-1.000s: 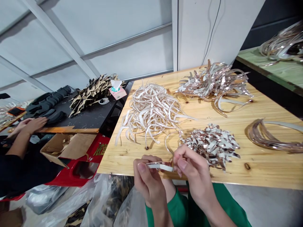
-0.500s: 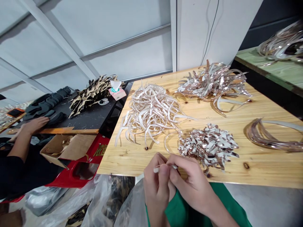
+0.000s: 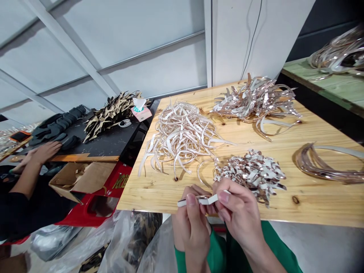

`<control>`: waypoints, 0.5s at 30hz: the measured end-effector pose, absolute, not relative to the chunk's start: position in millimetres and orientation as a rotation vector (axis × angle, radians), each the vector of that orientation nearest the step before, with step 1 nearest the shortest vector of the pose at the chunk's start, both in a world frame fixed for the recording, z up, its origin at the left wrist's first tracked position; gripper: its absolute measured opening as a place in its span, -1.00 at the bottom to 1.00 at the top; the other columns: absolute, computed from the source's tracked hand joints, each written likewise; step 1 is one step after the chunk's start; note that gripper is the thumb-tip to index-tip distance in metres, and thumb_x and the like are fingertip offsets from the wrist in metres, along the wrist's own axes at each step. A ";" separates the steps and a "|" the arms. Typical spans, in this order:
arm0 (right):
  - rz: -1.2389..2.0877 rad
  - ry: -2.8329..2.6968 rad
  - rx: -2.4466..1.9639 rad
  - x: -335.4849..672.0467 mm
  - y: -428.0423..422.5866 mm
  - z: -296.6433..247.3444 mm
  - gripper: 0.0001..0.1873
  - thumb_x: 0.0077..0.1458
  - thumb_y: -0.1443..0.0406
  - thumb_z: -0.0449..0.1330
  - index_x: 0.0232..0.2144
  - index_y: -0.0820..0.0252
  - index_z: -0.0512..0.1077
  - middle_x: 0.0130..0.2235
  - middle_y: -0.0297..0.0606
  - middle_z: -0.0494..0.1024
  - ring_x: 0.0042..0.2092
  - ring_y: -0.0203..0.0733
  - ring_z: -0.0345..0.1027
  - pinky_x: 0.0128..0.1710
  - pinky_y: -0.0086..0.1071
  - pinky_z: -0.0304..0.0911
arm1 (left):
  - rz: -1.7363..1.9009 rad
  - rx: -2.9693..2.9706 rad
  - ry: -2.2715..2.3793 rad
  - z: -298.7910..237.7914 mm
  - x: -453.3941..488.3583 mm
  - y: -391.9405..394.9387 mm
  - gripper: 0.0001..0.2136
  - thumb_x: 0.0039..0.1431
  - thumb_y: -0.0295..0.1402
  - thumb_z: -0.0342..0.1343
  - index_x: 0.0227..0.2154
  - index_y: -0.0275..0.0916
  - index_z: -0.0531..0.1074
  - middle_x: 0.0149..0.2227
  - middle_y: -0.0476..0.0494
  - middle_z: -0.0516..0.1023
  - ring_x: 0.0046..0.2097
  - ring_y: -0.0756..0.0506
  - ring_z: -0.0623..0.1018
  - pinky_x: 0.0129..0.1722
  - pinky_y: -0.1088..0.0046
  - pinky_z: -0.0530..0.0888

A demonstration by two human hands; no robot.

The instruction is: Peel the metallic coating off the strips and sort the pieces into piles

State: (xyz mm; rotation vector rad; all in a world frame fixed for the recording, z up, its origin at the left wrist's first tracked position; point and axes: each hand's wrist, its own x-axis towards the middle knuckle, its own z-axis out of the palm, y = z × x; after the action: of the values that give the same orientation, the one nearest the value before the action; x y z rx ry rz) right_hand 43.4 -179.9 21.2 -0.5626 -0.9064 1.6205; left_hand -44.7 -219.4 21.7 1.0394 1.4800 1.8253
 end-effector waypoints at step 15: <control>1.541 -0.826 -0.382 47.9 -189.0 40.2 -0.65 0.36 0.22 0.28 -0.51 0.10 0.42 -0.69 -0.49 0.18 -0.60 -0.32 0.01 -0.62 -0.48 -0.03 | 1.904 0.614 0.968 28.7 -34.0 -217.0 -0.45 0.33 0.09 0.17 -0.62 -0.19 0.25 -0.56 0.01 0.22 -0.47 -0.03 0.25 -0.45 0.44 0.30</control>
State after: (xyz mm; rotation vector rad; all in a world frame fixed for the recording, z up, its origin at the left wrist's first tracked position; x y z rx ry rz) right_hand 47.9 -189.0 40.2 -0.3821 -0.8262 1.5414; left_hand -34.0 -217.0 28.7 0.6136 0.9676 1.9040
